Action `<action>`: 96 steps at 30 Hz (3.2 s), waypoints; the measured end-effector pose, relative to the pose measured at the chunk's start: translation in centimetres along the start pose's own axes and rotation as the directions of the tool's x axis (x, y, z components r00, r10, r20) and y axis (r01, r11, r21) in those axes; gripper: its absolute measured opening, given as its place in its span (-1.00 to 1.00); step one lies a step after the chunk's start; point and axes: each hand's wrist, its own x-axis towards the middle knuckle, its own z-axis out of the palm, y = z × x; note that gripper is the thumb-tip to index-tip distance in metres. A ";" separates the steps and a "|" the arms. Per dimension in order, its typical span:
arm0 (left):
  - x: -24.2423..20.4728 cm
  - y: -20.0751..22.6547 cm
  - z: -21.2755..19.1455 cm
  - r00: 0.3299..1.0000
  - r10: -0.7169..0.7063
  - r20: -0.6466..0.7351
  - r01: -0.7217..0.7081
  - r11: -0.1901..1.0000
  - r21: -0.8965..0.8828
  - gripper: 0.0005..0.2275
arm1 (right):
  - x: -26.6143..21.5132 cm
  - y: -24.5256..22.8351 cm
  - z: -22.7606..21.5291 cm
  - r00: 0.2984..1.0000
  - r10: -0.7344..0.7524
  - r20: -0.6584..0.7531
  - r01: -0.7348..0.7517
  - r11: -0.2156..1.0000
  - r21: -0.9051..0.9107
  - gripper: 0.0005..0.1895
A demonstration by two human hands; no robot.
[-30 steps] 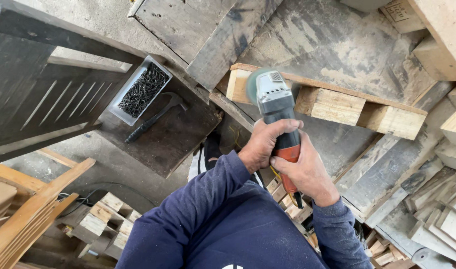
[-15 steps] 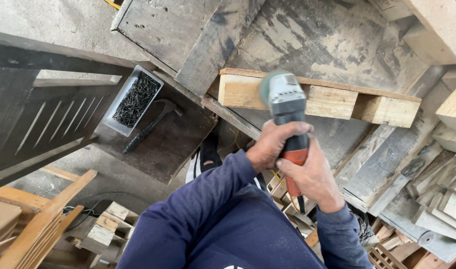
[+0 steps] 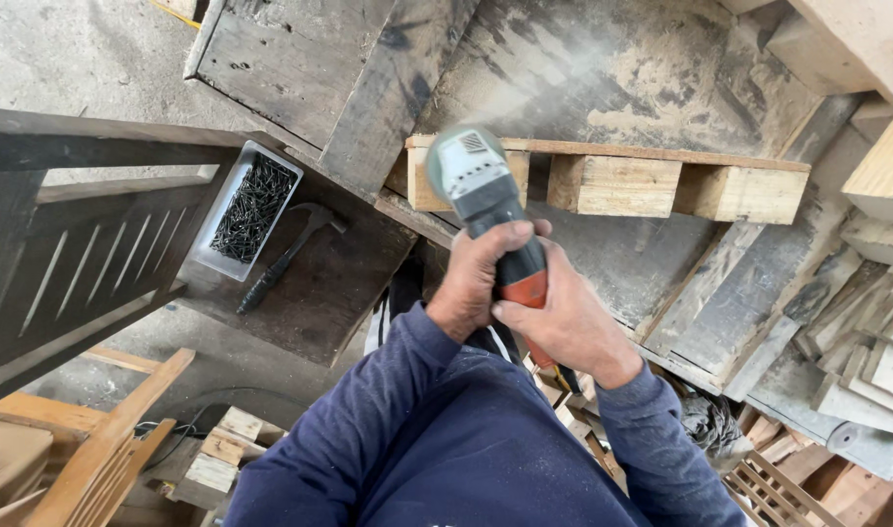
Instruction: The person uses an angle grinder with a sanding disc to smooth the edges and surfaces of small wooden blocks placed on a workbench. They reposition the blocks several times to access different sides and continue sanding until the clip ends.
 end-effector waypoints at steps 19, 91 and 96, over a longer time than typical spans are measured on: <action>5.0 -7.3 4.7 0.978 -0.191 0.088 0.179 0.975 0.130 -0.64 | -1.5 8.1 -4.1 0.982 0.107 -0.157 -0.083 0.985 0.153 -0.27; 0.0 -3.4 2.9 0.995 -0.075 -0.072 0.086 0.983 0.161 -0.74 | -2.0 4.3 -1.0 0.995 0.086 0.044 -0.094 0.966 0.243 -0.29; -1.0 -2.8 3.1 0.987 -0.101 -0.127 0.123 0.978 0.172 -0.75 | -2.3 4.1 -0.8 0.991 0.107 0.077 -0.119 0.977 0.175 -0.27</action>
